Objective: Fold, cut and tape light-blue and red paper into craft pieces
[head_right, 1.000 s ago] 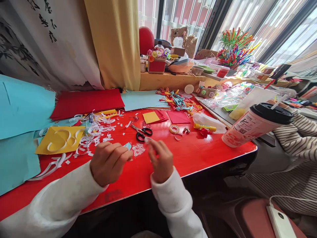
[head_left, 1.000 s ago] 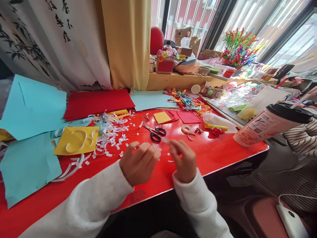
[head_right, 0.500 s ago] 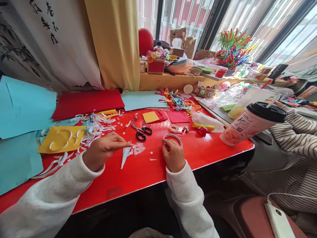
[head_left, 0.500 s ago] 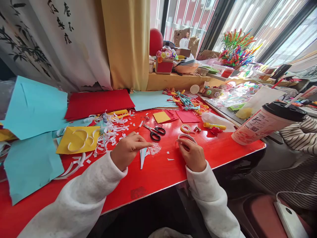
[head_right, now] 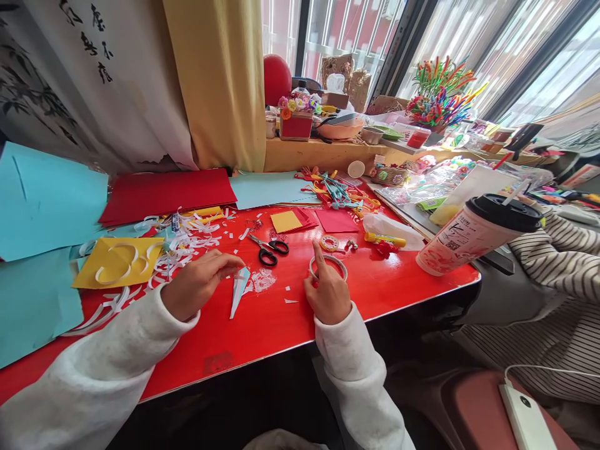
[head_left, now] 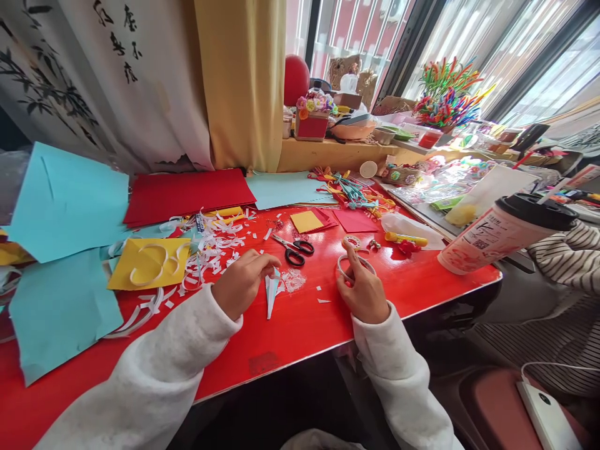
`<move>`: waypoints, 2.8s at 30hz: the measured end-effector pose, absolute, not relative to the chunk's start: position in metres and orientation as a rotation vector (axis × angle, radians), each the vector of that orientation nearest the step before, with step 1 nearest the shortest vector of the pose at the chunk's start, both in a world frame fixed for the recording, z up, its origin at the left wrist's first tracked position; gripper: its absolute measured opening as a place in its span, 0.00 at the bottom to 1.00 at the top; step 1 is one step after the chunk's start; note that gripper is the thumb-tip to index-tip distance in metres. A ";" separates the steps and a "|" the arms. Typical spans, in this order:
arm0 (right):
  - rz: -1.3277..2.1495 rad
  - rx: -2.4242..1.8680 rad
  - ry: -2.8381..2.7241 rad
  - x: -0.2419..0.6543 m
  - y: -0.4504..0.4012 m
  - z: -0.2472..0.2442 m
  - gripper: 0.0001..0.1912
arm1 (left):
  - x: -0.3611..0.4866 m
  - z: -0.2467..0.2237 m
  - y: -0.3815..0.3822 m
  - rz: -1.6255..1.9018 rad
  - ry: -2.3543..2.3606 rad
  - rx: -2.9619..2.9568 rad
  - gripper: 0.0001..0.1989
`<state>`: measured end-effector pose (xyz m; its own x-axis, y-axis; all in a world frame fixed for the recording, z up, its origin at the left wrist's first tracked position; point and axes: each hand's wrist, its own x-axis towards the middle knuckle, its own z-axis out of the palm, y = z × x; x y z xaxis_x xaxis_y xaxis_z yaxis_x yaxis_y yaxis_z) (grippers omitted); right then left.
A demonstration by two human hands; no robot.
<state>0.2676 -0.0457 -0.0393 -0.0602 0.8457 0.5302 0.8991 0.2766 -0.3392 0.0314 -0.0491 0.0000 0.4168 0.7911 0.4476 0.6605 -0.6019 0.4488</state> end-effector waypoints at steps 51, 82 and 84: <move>1.147 -1.142 -1.522 0.198 -0.069 -0.031 0.11 | 0.038 0.000 -0.045 0.796 1.242 1.330 0.13; 0.885 -1.330 -1.565 0.196 -0.069 -0.029 0.12 | 0.052 0.002 -0.056 0.810 1.171 1.367 0.11; 0.874 -1.318 -1.567 0.196 -0.070 -0.030 0.12 | 0.052 0.002 -0.057 0.806 1.151 1.331 0.11</move>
